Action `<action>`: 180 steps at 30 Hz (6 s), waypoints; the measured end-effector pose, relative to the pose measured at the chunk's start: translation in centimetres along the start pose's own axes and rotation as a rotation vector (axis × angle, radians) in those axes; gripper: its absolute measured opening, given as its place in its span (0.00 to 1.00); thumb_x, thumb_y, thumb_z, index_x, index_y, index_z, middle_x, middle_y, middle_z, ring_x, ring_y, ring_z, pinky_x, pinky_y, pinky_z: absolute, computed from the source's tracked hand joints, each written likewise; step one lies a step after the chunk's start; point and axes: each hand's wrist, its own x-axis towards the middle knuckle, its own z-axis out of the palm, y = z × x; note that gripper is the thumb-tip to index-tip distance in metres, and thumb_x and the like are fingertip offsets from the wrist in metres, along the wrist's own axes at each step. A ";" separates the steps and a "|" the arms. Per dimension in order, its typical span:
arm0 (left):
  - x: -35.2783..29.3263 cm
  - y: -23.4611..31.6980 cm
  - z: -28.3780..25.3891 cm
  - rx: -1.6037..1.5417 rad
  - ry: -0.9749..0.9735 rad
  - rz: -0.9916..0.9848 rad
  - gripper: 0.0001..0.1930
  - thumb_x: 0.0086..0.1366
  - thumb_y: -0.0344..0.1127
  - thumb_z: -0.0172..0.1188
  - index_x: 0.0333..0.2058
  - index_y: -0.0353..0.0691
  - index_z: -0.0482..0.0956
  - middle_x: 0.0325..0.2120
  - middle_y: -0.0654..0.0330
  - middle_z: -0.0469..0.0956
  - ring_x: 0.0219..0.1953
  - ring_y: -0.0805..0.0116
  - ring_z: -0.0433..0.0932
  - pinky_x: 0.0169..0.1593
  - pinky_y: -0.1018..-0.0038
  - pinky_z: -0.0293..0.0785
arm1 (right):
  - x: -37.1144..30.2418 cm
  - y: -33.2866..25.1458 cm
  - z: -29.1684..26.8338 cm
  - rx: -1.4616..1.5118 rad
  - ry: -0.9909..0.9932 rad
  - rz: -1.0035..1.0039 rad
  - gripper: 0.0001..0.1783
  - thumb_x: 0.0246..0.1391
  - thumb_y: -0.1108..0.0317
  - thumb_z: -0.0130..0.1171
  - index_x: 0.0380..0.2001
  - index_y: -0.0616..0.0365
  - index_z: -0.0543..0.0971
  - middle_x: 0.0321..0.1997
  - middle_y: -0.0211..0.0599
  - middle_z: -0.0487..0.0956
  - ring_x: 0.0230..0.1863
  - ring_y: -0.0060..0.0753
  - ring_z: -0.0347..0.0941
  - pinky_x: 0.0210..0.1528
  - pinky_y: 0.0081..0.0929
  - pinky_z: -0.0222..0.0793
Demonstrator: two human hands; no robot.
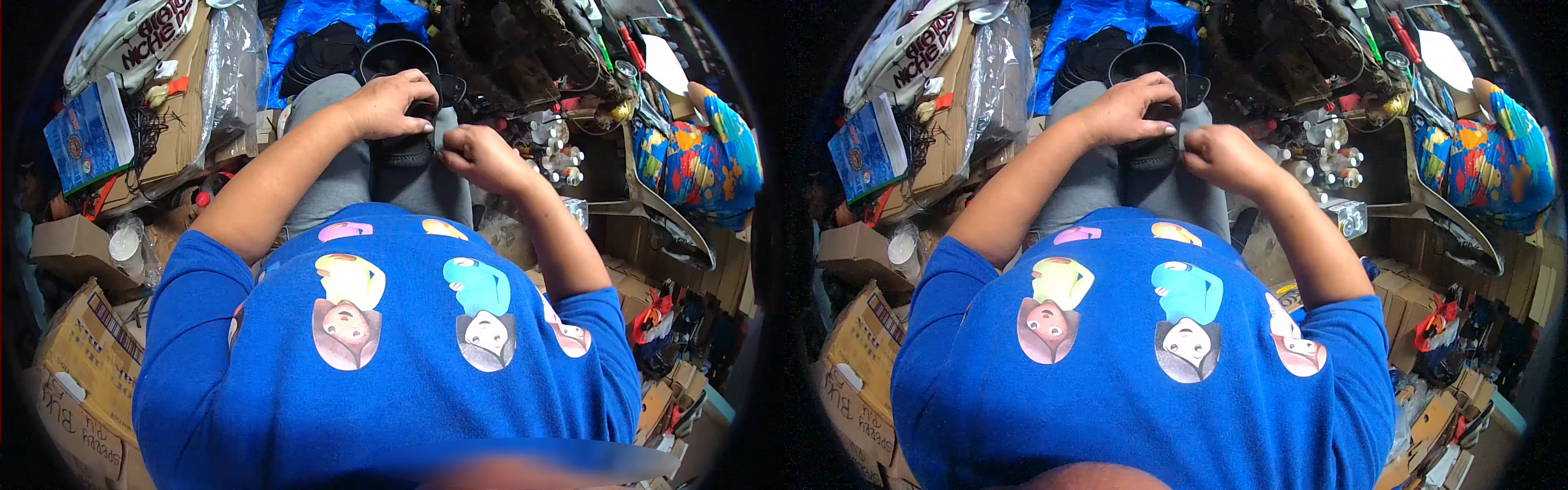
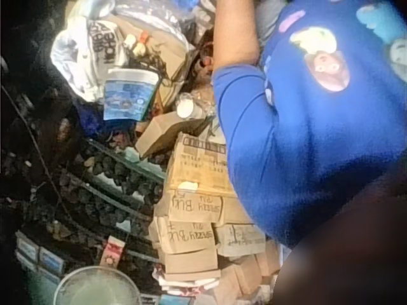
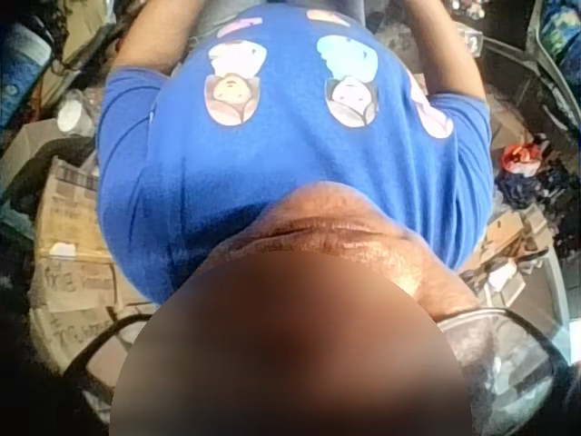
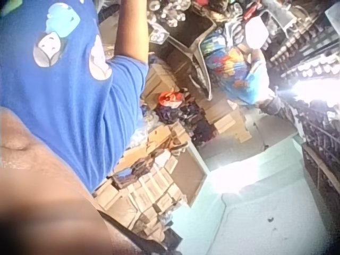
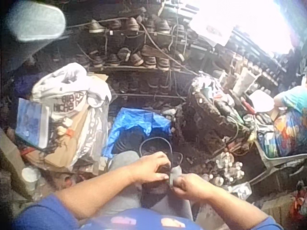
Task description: Hand-sewing the upper part of a black shoe using a needle and black thread.
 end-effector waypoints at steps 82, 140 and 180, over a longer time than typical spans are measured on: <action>-5.5 -0.4 -3.9 0.097 0.305 -0.007 0.16 0.52 0.18 0.48 0.39 0.39 0.77 0.38 0.51 0.70 0.44 0.52 0.72 0.49 0.65 0.69 | -0.2 0.2 2.0 0.171 0.251 0.069 0.13 0.48 0.76 0.60 0.39 0.54 0.81 0.28 0.32 0.66 0.30 0.26 0.68 0.33 0.24 0.65; -4.4 -0.2 0.9 0.330 0.159 -0.118 0.09 0.52 0.35 0.62 0.32 0.59 0.84 0.26 0.71 0.73 0.40 0.69 0.70 0.46 0.67 0.54 | 2.5 5.0 0.7 0.353 -0.071 0.052 0.16 0.46 0.74 0.62 0.41 0.47 0.83 0.34 0.33 0.74 0.39 0.27 0.69 0.45 0.23 0.65; -4.6 3.1 0.5 0.350 -0.016 -0.315 0.05 0.59 0.37 0.56 0.34 0.49 0.77 0.30 0.62 0.78 0.42 0.61 0.74 0.47 0.59 0.58 | -0.6 3.8 2.2 0.756 0.101 0.279 0.17 0.46 0.62 0.69 0.35 0.59 0.75 0.33 0.23 0.74 0.38 0.16 0.67 0.42 0.17 0.63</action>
